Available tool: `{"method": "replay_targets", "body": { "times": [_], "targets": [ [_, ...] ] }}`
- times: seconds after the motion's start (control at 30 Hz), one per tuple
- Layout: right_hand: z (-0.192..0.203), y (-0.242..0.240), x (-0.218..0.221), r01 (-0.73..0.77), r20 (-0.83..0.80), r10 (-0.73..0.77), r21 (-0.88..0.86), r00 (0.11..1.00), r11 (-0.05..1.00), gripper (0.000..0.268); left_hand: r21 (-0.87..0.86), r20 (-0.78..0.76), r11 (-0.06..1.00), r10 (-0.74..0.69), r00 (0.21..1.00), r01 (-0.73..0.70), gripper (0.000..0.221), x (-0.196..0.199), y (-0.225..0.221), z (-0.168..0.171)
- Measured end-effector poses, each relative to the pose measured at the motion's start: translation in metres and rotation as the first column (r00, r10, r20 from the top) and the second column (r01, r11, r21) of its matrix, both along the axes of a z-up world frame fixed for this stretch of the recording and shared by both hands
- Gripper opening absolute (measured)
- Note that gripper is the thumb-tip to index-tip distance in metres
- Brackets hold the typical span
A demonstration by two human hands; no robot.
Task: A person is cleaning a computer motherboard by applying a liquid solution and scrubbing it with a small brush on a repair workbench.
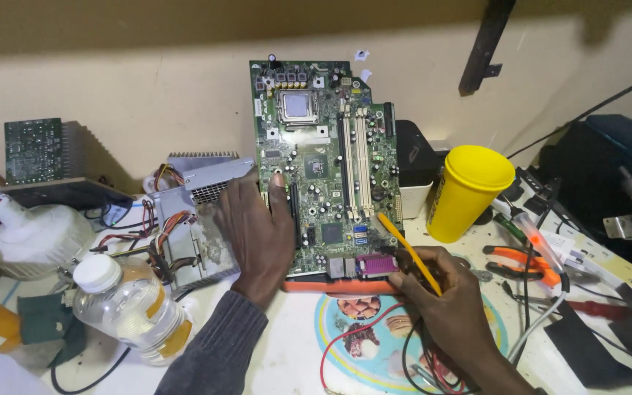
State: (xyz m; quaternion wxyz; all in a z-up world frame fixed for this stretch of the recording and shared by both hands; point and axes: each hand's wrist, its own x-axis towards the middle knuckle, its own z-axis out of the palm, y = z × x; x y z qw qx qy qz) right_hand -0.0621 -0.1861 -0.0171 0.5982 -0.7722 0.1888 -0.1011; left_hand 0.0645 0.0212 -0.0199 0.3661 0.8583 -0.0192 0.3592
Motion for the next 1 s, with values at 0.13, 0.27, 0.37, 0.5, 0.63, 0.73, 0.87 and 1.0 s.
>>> {"method": "replay_targets", "body": {
  "times": [0.13,0.27,0.37,0.5,0.63,0.73,0.87,1.0],
  "targets": [
    [0.003,0.000,0.001,0.011,-0.053,-0.009,0.028,0.999,1.000,0.038,-0.048,0.100,0.999,0.029,0.995,-0.024,0.051,-0.001,-0.001,-0.005],
    [0.011,0.004,-0.002,0.044,-0.068,-0.036,0.121,0.997,0.992,0.039,-0.098,0.118,0.995,0.046,0.992,-0.034,0.048,-0.003,0.000,-0.006],
    [0.007,-0.002,-0.002,0.009,-0.038,-0.006,0.076,0.999,0.997,0.041,-0.122,0.056,0.992,0.018,0.998,-0.011,0.046,-0.007,0.001,-0.003],
    [0.006,-0.004,-0.003,-0.005,-0.026,0.008,0.085,1.000,0.996,0.048,-0.141,0.055,0.990,-0.002,0.998,0.010,0.056,-0.023,0.003,0.007],
    [0.005,-0.006,-0.004,0.003,0.012,-0.004,0.107,1.000,0.994,0.049,-0.121,0.008,0.991,-0.052,0.999,0.053,0.050,-0.038,0.002,0.013],
    [0.003,-0.008,-0.004,-0.016,0.009,0.016,0.097,1.000,0.995,0.048,-0.108,0.000,0.991,-0.074,0.997,0.074,0.054,-0.052,0.002,0.003],
    [0.005,-0.006,-0.004,-0.012,-0.023,0.014,0.091,1.000,0.996,0.050,-0.314,-0.133,0.945,-0.133,0.982,0.086,0.061,-0.100,-0.010,-0.003],
    [0.008,-0.004,-0.006,-0.029,0.029,0.028,0.056,0.999,0.998,0.058,-0.559,-0.466,0.821,-0.193,0.863,-0.118,0.069,-0.107,-0.013,-0.017]
  ]
}}
